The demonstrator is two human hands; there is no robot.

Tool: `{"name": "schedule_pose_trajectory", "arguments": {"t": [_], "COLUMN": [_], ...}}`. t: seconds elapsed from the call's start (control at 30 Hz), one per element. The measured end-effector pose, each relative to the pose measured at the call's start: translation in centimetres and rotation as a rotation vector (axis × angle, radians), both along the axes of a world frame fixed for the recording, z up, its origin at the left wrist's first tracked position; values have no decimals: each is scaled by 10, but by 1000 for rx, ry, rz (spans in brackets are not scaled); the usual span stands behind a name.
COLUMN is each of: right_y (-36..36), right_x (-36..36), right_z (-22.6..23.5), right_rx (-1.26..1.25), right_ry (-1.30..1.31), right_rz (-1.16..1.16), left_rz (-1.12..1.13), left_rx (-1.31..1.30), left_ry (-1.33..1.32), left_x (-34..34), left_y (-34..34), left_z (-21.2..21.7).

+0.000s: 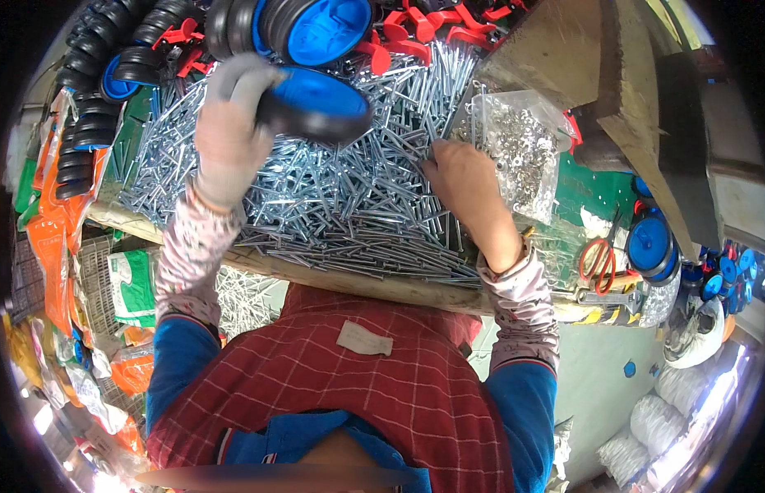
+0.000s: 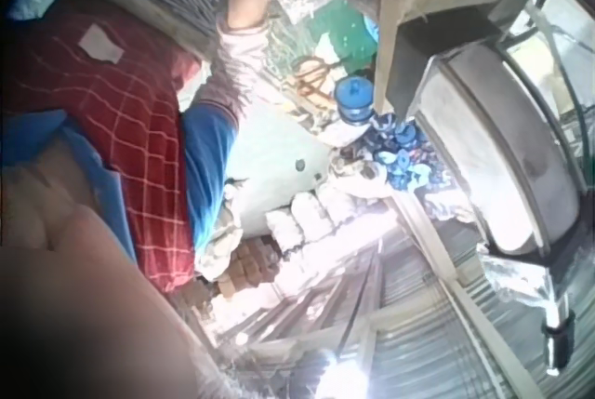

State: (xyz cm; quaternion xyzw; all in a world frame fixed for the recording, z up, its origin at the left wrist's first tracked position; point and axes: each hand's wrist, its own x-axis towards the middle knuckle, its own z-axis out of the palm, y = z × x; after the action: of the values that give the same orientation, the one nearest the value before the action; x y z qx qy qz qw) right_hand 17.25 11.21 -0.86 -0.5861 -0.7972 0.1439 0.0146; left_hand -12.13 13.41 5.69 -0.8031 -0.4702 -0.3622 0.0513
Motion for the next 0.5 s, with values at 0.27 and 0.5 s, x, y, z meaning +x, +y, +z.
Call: {"name": "schedule_pose_trajectory", "arguments": {"t": [0.27, 0.5], "right_y": [-20, -32], "right_x": [19, 1], "right_z": [40, 61], "right_rx": [209, -158], "right_ry": [-78, 1114], "right_rz": [-166, -238], "left_rz": [-20, -104], "left_rx": [-798, -920], "left_ry": [-1269, -885], "left_x": [-22, 9], "left_y": [-65, -64], "left_z": [-32, -19]}}
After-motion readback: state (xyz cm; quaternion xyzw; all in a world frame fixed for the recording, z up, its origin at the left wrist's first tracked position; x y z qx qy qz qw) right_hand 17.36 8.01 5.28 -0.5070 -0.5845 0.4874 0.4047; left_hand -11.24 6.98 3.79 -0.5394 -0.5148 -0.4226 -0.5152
